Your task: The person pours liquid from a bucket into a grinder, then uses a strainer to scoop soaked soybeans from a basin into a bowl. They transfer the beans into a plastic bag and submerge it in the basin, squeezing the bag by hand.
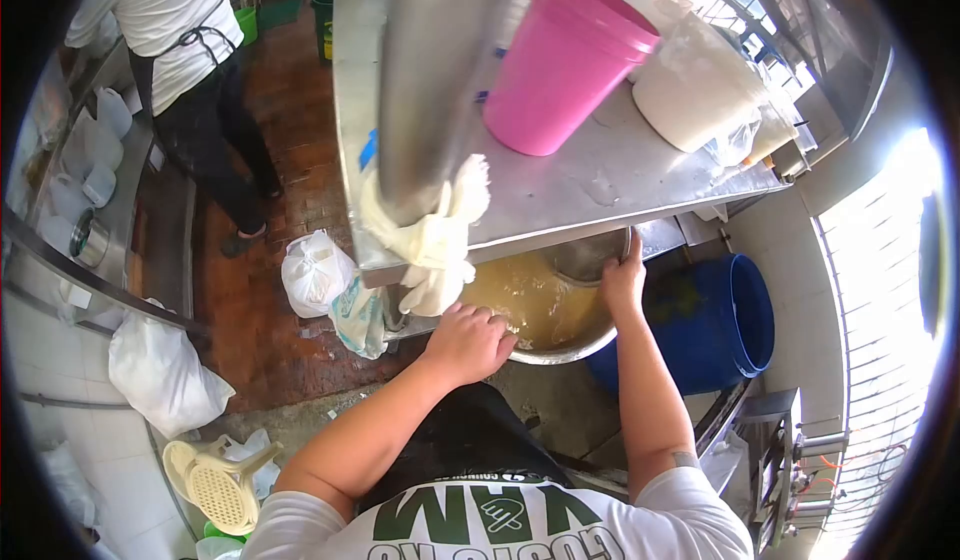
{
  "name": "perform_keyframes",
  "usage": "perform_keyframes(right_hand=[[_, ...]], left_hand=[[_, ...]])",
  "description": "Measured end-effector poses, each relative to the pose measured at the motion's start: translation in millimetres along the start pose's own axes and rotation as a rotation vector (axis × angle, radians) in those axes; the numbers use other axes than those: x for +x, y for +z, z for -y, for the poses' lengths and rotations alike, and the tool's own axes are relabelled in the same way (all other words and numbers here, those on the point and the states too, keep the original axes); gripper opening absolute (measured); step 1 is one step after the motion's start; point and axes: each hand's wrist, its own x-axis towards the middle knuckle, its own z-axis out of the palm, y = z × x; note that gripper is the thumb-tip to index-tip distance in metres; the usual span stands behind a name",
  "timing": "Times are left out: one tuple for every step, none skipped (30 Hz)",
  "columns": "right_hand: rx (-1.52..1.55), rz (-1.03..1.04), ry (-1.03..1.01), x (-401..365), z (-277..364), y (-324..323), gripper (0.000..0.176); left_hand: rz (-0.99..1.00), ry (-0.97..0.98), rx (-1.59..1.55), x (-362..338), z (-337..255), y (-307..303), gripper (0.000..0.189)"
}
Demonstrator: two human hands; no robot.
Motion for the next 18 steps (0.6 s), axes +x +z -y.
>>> perform_keyframes(right_hand=[[0.023,-0.038,-0.135,8,-2,-4,0.059],[0.050,-0.078,-0.271,17,-1,-8,0.053],[0.066,-0.081,-0.275,26,2,-11,0.053],[0.020,-0.073,-0.355,36,5,-14,0.054],[-0.024,-0.069,-0.433,47,6,-17,0.056],[-0.005,-0.076,-0.433,57,6,-16,0.056],[-0.103,-0.034,-0.481,68,4,-13,0.049],[-0.203,0.008,-0.527,80,-1,-9,0.042],[-0.304,0.048,-0.572,93,-7,-4,0.035],[-0.457,0.074,-0.626,116,-27,18,0.029],[-0.441,0.064,-0.628,122,-26,20,0.029],[-0.535,0.164,-0.654,127,-25,24,0.033],[-0.629,0.265,-0.679,132,-23,29,0.037],[-0.762,0.302,-0.783,138,-28,41,0.042],[-0.751,0.296,-0.793,138,-33,55,0.042],[-0.637,0.203,-0.776,134,-38,68,0.038],[-0.522,0.113,-0.753,132,-38,76,0.035],[-0.438,0.302,-0.619,132,-28,63,0.037]], left_hand=[[0.035,-0.032,0.004,2,-3,-2,0.031],[0.097,-0.070,0.031,5,-6,-3,0.030],[0.093,-0.069,0.047,8,-9,-3,0.030],[0.161,-0.114,0.064,10,-12,-4,0.031],[0.230,-0.159,0.083,14,-15,-4,0.032],[0.228,-0.156,0.104,21,-17,-4,0.032],[0.338,-0.236,0.119,29,-19,-3,0.037],[0.448,-0.317,0.133,36,-22,-1,0.046],[0.447,-0.314,0.153,42,-21,5,0.046],[0.490,-0.385,0.145,49,-17,12,0.055],[0.531,-0.459,0.134,58,-19,13,0.067],[0.693,-0.578,0.085,76,-19,9,0.080],[0.686,-0.583,0.098,83,-18,16,0.080],[0.669,-0.653,0.133,89,-8,30,0.086],[0.649,-0.726,0.167,93,5,45,0.091],[0.641,-0.735,0.176,95,25,63,0.091],[0.695,-0.785,0.180,95,49,82,0.100],[0.752,-0.834,0.183,100,55,85,0.109]])
